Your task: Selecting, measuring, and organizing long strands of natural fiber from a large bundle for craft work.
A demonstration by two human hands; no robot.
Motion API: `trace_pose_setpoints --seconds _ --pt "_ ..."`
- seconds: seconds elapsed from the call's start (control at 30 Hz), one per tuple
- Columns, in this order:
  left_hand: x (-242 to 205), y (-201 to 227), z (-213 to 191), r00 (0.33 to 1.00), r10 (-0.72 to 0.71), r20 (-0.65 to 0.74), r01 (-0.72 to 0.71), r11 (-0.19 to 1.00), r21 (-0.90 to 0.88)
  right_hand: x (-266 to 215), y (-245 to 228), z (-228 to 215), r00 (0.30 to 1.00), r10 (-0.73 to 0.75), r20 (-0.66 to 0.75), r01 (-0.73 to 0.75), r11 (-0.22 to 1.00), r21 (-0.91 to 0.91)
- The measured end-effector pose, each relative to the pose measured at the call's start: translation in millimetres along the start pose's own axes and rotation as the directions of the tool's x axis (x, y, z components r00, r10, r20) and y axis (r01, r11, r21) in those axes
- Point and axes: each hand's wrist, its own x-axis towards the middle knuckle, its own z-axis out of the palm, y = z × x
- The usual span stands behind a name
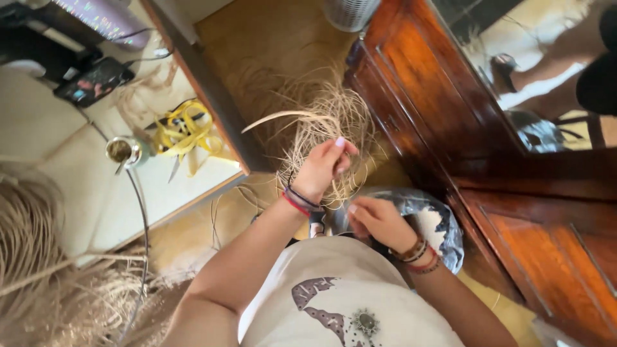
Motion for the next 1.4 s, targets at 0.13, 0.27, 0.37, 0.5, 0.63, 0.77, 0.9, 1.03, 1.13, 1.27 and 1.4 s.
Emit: trace_pose_setpoints --seconds 0.13,0.27,0.37,0.5,0.63,0.77,0.9,1.03,1.13,1.27,1.4 --pt "-44.2 32.5 18.3 0.994 0.099 -0.035 -0.06 0.809 0.585 23.6 -11.5 -24.6 0.96 -0.254 0.115 0.216 0.939 0.267" --pt "-75.2 15.5 6.6 0.983 0.186 0.007 -0.087 0.429 0.899 73.8 -43.6 -53.7 0.907 -0.219 0.361 -0.209 0.511 0.834" --pt "-99.1 10.3 -9.7 0.98 0.188 -0.069 -0.023 0.447 0.894 104.7 -69.7 -88.9 0.948 -0.219 0.232 -0.173 0.258 0.95" --pt "-126.6 -3.9 -34.2 0.908 0.195 -0.372 0.175 0.63 0.757 140.5 -36.4 -143.0 0.986 -0.163 0.036 0.007 0.256 0.967" --pt "-108.7 -1.9 -45.3 0.853 0.103 -0.511 0.167 0.875 0.455 94.5 -60.3 -116.2 0.967 -0.244 0.075 0.066 0.525 0.849" --pt "-57.0 -2.1 -23.0 0.884 -0.129 -0.45 0.101 0.991 -0.085 47.1 -66.0 -85.4 0.948 -0.318 0.013 0.281 0.855 0.437" --pt "1.0 21.8 13.4 0.935 -0.245 -0.255 0.081 0.85 -0.52 22.2 -55.0 -58.4 0.82 -0.254 0.513 0.38 0.912 -0.156" --pt "1.7 57.8 24.5 0.968 -0.051 -0.247 -0.025 0.955 -0.296 26.5 -61.5 -53.3 0.811 -0.216 0.544 0.412 0.871 -0.268" --pt "-29.7 77.5 29.6 0.976 0.126 -0.18 -0.023 0.874 0.486 61.4 -35.6 -59.6 0.852 -0.372 0.368 0.347 0.928 0.134" --pt "-90.4 85.9 32.4 0.968 0.249 0.008 -0.207 0.785 0.584 136.0 7.2 -42.9 0.898 -0.095 0.431 -0.272 0.65 0.71" --pt "-135.1 69.4 9.9 0.914 0.277 0.296 -0.375 0.855 0.358 210.6 55.2 -26.4 0.909 0.16 0.386 -0.404 0.102 0.909"
